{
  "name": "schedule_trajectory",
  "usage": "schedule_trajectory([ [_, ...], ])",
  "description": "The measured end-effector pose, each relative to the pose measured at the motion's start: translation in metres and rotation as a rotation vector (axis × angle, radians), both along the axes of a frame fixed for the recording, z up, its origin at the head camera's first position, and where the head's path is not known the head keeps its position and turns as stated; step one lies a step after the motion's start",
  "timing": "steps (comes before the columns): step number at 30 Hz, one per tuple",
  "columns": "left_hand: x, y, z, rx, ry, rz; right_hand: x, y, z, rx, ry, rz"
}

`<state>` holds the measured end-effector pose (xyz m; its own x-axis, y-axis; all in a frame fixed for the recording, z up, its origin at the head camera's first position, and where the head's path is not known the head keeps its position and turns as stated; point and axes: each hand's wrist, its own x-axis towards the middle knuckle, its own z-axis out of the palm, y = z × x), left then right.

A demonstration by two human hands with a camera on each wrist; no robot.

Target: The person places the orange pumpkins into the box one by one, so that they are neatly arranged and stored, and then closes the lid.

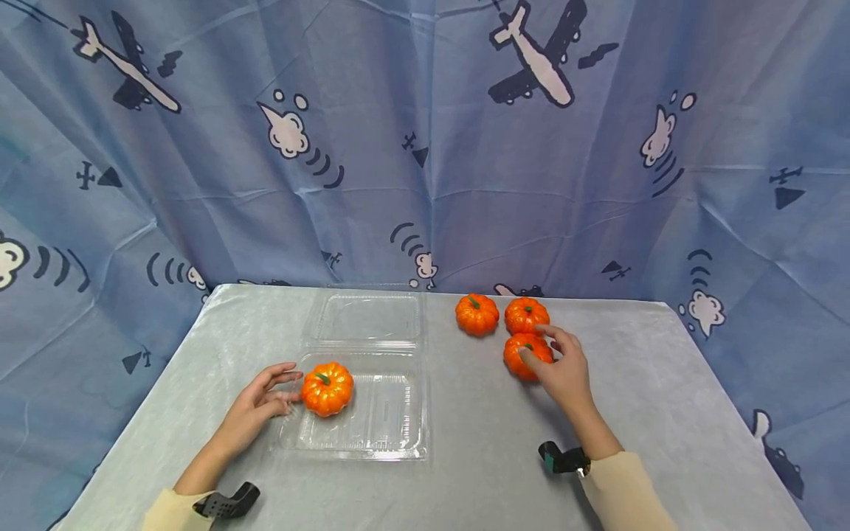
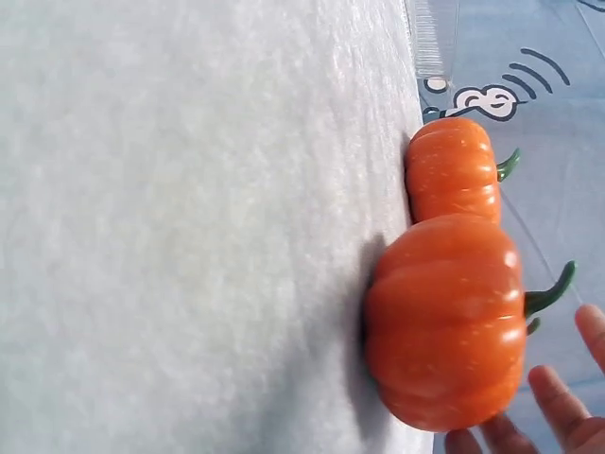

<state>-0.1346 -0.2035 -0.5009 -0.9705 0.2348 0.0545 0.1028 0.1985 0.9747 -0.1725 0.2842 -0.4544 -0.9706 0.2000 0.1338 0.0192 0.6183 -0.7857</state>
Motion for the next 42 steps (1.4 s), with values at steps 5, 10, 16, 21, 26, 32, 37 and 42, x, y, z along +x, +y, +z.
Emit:
schedule_trajectory([
  [5,-0.002,0.001,-0.001,0.011,0.008,-0.009,-0.005,0.003,-0.006,0.014,-0.11,-0.029],
  [10,-0.004,0.002,-0.001,0.009,-0.005,-0.007,-0.008,0.004,-0.009,0.019,-0.183,-0.056],
  [16,-0.005,0.002,-0.001,0.013,-0.015,0.003,-0.009,0.004,-0.011,0.036,-0.22,-0.042],
  [21,-0.005,0.001,-0.002,0.014,-0.006,-0.002,-0.009,0.005,-0.012,0.04,-0.21,-0.036],
  [26,-0.002,-0.001,-0.001,-0.003,-0.001,0.013,-0.01,0.003,-0.015,0.036,-0.2,-0.022],
  [32,-0.001,0.001,-0.001,0.001,0.004,0.015,-0.01,0.003,-0.017,0.043,-0.22,-0.014],
  [37,0.0,0.003,-0.001,0.011,0.01,0.031,-0.011,0.003,-0.017,0.056,-0.22,-0.005],
  [42,0.0,0.004,-0.002,0.03,0.014,0.043,-0.011,0.001,-0.016,0.055,-0.238,-0.03],
])
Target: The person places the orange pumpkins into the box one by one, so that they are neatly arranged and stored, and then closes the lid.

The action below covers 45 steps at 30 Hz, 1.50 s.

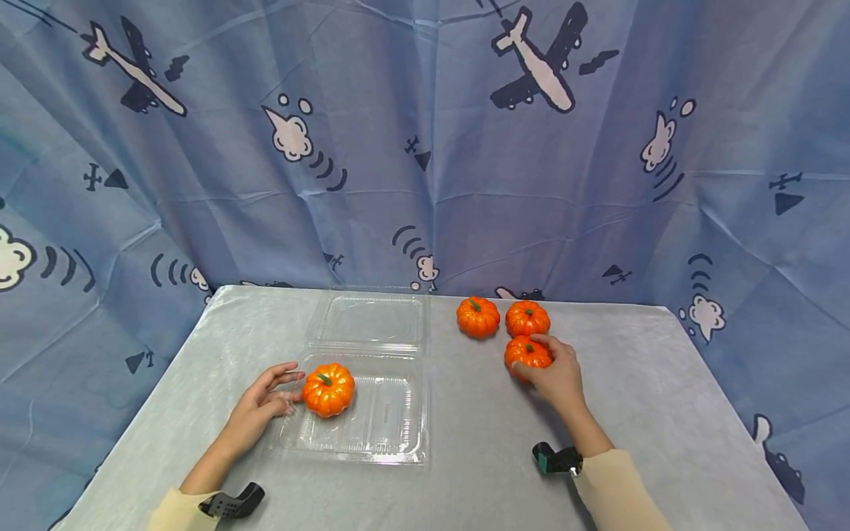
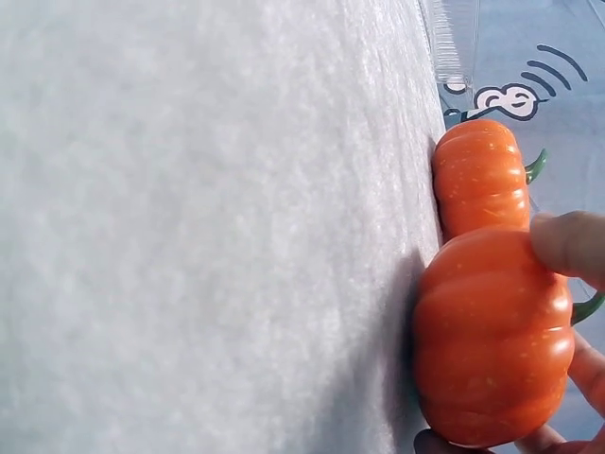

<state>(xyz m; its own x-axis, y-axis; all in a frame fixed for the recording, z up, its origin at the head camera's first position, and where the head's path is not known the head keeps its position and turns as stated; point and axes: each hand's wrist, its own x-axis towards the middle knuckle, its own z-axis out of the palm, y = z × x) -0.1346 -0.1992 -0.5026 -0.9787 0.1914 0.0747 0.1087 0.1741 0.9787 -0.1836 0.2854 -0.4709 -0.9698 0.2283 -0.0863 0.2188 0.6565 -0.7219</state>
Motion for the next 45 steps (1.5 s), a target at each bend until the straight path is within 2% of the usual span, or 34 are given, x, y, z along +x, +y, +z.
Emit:
schedule_trajectory([
  [7,0.0,0.001,-0.002,0.002,0.006,0.007,0.002,-0.003,0.003,-0.016,0.025,0.009],
  [14,0.001,0.002,-0.001,-0.011,-0.006,0.014,0.006,-0.012,0.013,-0.046,0.039,0.043],
  [19,0.001,0.003,-0.001,-0.012,-0.014,0.013,0.011,-0.021,0.024,-0.066,0.083,0.09],
  [29,-0.002,0.005,0.002,-0.021,-0.044,0.024,0.019,-0.044,0.037,-0.086,0.232,0.195],
  [39,-0.003,0.006,0.004,-0.023,-0.022,0.006,0.03,-0.073,0.061,-0.117,0.239,0.28],
  [45,-0.003,0.007,0.005,-0.01,-0.024,0.0,0.032,-0.092,0.069,-0.167,0.262,0.335],
])
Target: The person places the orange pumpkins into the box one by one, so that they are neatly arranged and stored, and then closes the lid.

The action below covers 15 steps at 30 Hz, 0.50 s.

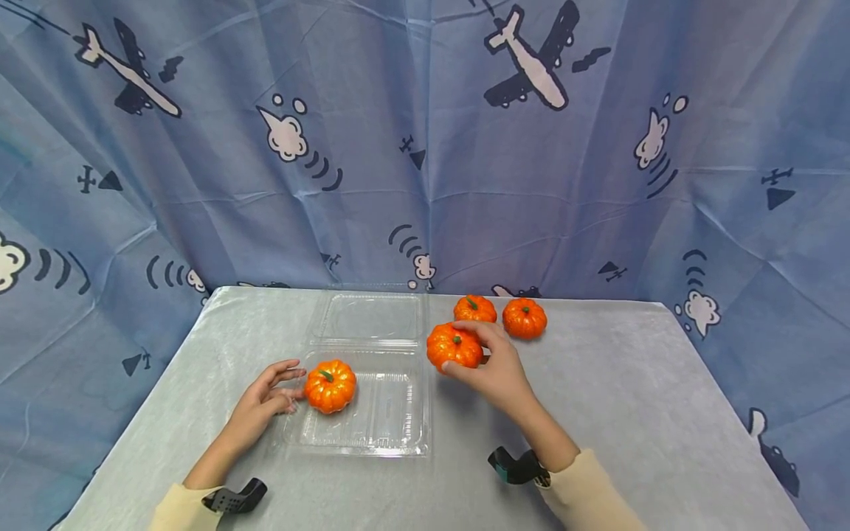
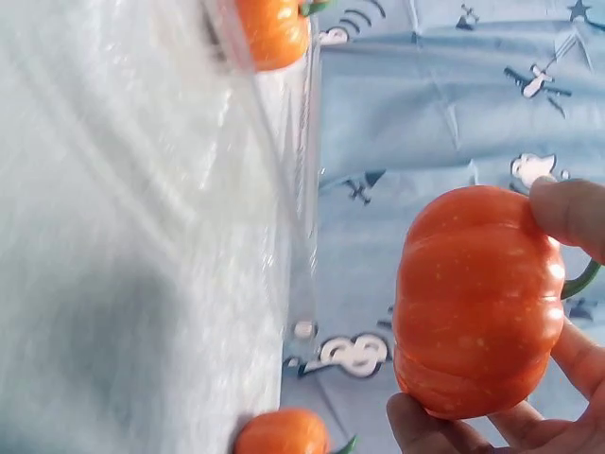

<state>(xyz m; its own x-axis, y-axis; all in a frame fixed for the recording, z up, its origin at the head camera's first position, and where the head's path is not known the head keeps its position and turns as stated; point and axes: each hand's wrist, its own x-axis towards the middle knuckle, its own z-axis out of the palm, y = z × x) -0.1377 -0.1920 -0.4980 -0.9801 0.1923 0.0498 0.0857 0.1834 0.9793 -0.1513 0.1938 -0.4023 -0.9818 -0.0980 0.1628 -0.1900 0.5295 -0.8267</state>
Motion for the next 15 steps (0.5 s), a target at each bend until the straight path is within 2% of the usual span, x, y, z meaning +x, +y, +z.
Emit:
schedule_trajectory([
  [4,0.0,-0.001,0.0,0.003,0.001,0.003,-0.002,-0.015,0.0,-0.036,0.018,0.054],
  [15,-0.002,-0.001,-0.002,-0.014,-0.011,0.007,-0.004,-0.044,-0.009,-0.046,0.069,0.212],
])
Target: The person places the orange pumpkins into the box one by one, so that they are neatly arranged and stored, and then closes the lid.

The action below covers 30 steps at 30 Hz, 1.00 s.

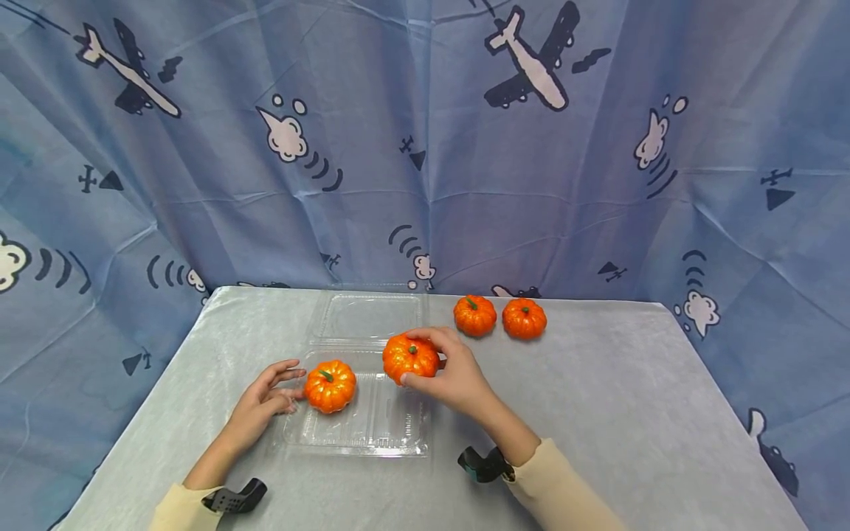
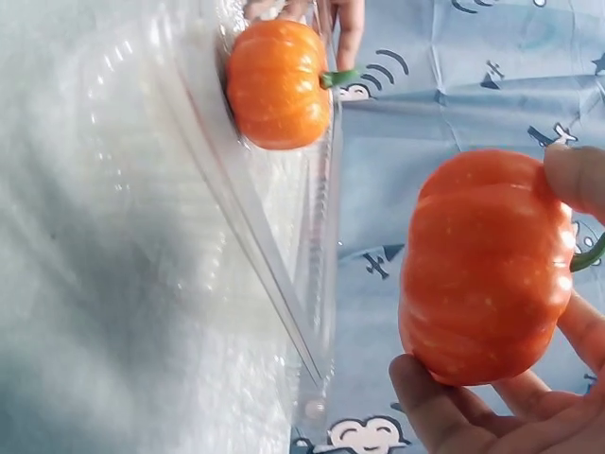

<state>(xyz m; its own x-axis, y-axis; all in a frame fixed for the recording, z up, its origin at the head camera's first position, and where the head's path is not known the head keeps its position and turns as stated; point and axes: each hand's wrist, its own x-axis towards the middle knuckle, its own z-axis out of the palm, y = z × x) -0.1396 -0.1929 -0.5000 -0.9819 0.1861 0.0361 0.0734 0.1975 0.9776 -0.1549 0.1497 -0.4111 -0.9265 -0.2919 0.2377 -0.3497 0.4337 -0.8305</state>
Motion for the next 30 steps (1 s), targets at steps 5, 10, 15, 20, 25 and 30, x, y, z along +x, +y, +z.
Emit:
schedule_trajectory([
  [5,0.001,0.001,0.001,0.015,0.012,-0.013,0.0,-0.009,-0.006,-0.003,-0.003,0.034],
  [10,0.003,0.002,0.003,0.029,0.013,-0.018,0.001,-0.018,-0.011,0.002,-0.027,0.048],
  [15,0.005,0.002,0.003,0.026,0.009,-0.012,0.002,-0.027,-0.018,0.005,-0.042,0.062],
  [20,0.004,0.001,0.001,0.012,0.013,0.003,0.003,-0.036,-0.025,0.032,-0.055,0.081],
  [25,0.002,0.001,-0.001,-0.005,0.014,0.007,0.002,-0.042,-0.03,0.091,-0.035,0.08],
  [30,0.001,0.0,-0.001,-0.007,0.009,0.007,0.0,-0.046,-0.034,0.151,-0.036,0.069],
])
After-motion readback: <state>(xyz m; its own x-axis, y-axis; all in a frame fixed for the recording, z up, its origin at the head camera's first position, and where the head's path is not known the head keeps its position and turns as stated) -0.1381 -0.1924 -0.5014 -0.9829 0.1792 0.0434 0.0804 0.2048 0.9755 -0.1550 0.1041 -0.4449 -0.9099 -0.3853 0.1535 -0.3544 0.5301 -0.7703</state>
